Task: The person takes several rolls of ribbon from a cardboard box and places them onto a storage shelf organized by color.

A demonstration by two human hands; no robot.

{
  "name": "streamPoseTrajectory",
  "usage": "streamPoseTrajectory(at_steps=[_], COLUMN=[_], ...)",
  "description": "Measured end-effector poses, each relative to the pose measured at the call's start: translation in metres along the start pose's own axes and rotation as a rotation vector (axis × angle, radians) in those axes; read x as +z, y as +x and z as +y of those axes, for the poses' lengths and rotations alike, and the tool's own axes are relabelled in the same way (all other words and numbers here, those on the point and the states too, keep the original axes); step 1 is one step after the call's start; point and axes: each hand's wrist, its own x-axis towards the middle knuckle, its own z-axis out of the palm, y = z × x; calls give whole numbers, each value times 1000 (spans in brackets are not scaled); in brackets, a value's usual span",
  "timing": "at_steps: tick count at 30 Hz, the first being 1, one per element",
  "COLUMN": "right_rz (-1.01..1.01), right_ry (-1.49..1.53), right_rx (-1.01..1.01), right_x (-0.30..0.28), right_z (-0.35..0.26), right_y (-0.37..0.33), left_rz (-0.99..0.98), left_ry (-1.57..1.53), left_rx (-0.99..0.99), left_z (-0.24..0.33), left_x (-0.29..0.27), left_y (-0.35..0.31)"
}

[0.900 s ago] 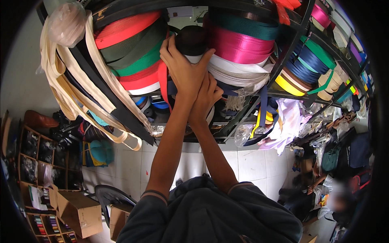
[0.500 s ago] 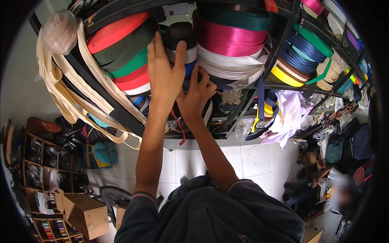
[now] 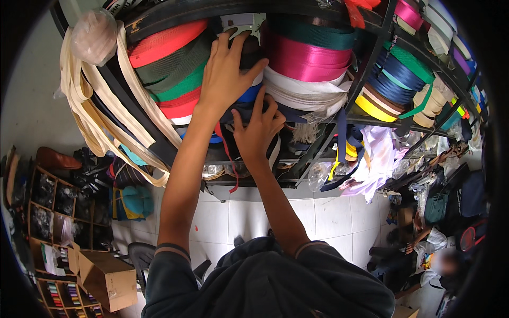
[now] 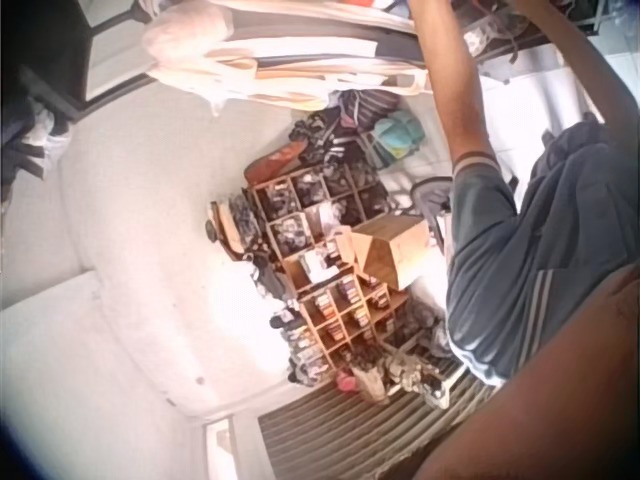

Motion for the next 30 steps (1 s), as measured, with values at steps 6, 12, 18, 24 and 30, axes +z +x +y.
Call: streamPoseTrajectory(at_steps=[6, 12, 18, 24, 30], right_rz=[-22, -19, -328, -857, -1261], right_ry=[181, 364, 604, 845, 1064], right_rx=[-58, -159, -277, -297, -392], right_x=[-6, -21, -29, -41, -77], right_z=[9, 25, 18, 16, -25], right_y=[-5, -21, -82, -164, -257], left_rz=[50, 37, -2, -57, 209], left_ry=[-52, -104, -30, 265, 537], left_rx=[58, 60, -319, -906, -1311], left_z=[4, 15, 27, 99, 232], left_x=[5, -7, -73, -170, -267], left_y=[-7, -69, -208, -328, -446])
